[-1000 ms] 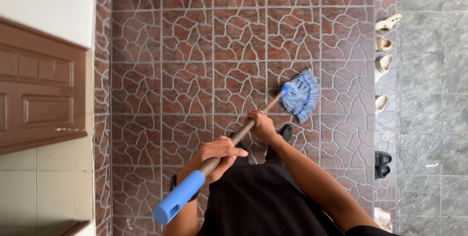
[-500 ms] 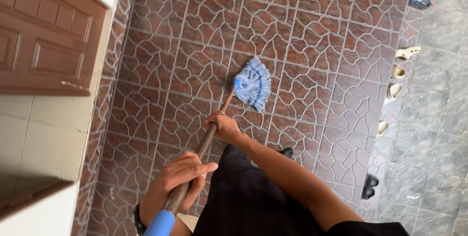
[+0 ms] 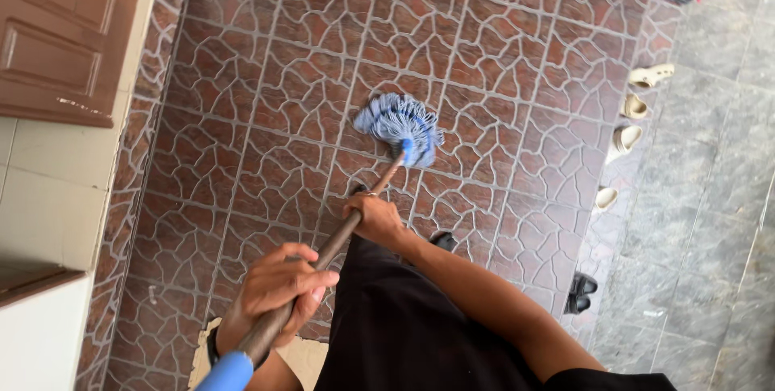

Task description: The person mops a tiled entryway floor using a mop, moving it across the surface in different directions.

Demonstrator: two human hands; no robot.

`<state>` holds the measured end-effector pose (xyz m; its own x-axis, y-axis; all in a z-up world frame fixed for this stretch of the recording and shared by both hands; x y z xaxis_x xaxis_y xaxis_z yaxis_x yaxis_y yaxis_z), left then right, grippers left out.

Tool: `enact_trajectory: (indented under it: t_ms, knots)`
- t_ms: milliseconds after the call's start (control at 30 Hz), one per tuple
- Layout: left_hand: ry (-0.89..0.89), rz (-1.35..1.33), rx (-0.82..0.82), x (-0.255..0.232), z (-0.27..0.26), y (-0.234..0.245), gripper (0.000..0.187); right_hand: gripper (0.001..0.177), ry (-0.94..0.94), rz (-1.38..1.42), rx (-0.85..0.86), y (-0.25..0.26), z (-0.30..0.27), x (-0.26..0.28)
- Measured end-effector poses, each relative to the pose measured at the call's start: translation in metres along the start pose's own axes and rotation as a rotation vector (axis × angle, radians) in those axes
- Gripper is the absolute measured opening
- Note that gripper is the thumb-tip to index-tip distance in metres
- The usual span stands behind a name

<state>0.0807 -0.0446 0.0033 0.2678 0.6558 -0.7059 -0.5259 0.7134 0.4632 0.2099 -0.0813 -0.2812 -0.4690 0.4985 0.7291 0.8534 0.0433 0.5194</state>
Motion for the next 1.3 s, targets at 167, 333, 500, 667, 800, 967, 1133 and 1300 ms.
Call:
enact_trajectory:
  t_ms: [167,333,500,667,800,967,1133,1300]
  knots:
    - [0.007,-0.089,0.040,0.012,0.014,-0.054,0.015,0.014,-0.082,-0.011,-0.069,0.035,-0.026,-0.067]
    - [-0.007,-0.201,0.083,0.022,0.032,-0.118,0.012,0.016,-0.247,-0.102,-0.251,0.063,-0.048,-0.154]
    - [-0.036,-0.242,0.119,0.038,0.046,-0.183,0.010,0.016,-0.341,-0.047,-0.323,0.084,-0.067,-0.243]
    - [-0.042,-0.288,0.229,0.061,0.037,-0.248,0.010,0.015,-0.307,-0.025,-0.528,0.090,-0.089,-0.330]
    - [-0.027,-0.475,0.313,0.072,0.014,-0.279,0.011,0.015,-0.208,-0.084,-0.773,0.077,-0.123,-0.361]
    - [-0.027,-0.545,0.379,0.047,-0.004,-0.261,0.012,0.009,-0.302,-0.099,-0.665,0.054,-0.140,-0.335]
    - [0.009,-0.493,0.346,0.030,-0.011,-0.200,0.013,0.008,-0.320,-0.058,-0.584,0.035,-0.123,-0.269]
    - [0.051,-0.365,0.330,0.029,-0.028,-0.129,0.015,0.008,-0.205,-0.017,-0.532,0.012,-0.081,-0.185]
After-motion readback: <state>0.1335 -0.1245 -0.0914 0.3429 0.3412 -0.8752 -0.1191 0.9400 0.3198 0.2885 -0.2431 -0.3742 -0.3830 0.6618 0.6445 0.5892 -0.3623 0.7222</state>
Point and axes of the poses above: each hand's wrist, its own z-axis towards the middle knuckle, its own y-axis out of the back of the hand, x = y × z, the point moved 6 cm from there along z, towards the middle knuckle, and after that the axes turned 12 degrees about -y, right-handed, at the moved point
